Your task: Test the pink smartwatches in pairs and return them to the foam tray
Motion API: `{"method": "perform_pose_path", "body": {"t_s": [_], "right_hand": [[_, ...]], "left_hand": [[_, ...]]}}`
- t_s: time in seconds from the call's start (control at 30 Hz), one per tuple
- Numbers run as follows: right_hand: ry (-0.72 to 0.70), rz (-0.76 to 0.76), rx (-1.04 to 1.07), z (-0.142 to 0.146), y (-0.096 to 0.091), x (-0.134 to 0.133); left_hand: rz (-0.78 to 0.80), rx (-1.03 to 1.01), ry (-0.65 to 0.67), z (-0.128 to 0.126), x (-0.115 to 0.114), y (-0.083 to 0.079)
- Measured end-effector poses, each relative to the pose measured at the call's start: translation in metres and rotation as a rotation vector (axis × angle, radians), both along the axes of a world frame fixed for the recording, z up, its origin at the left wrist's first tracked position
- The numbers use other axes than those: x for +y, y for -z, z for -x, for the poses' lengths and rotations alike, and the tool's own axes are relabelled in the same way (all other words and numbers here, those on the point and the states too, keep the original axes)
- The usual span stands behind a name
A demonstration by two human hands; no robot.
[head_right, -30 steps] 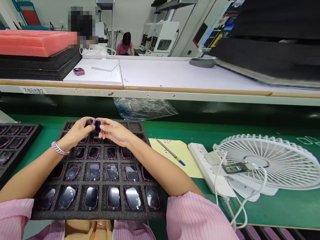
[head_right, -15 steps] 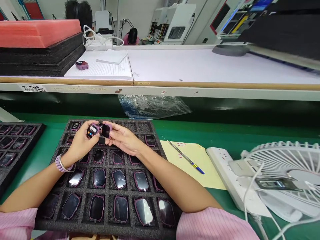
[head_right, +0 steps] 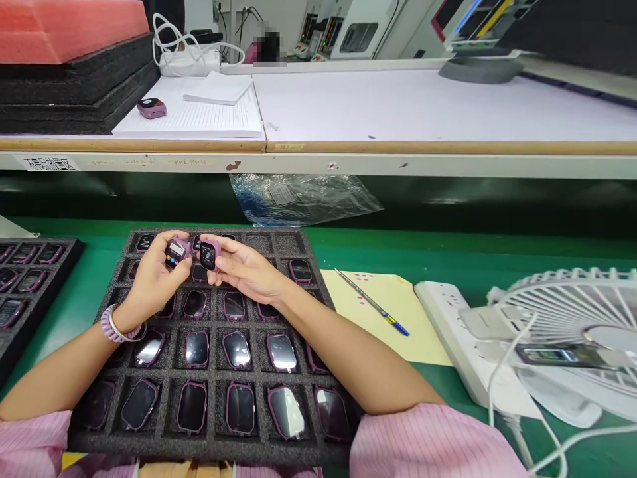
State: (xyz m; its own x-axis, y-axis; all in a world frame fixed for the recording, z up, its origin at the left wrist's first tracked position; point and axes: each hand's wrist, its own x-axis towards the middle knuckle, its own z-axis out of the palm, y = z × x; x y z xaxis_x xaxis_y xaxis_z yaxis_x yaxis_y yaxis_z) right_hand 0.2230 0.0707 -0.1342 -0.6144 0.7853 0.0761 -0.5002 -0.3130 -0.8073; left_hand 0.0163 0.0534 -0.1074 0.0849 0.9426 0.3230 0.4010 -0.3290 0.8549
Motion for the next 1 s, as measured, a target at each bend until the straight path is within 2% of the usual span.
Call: {"method": "perform_pose_path", "body": {"t_s": [0.37, 1.0], "right_hand": [[0.036, -0.005, -0.041, -0.0009, 0.0012, -0.0004], [-0.010, -0.051, 0.025, -0.0002, -0.0017, -0.0035]], "left_hand": [[0.020, -0.021, 0.001, -0.0023, 0.0002, 0.0021], [0.007, 0.001, 0.035, -0.0006, -0.0007, -0.0004]]}}
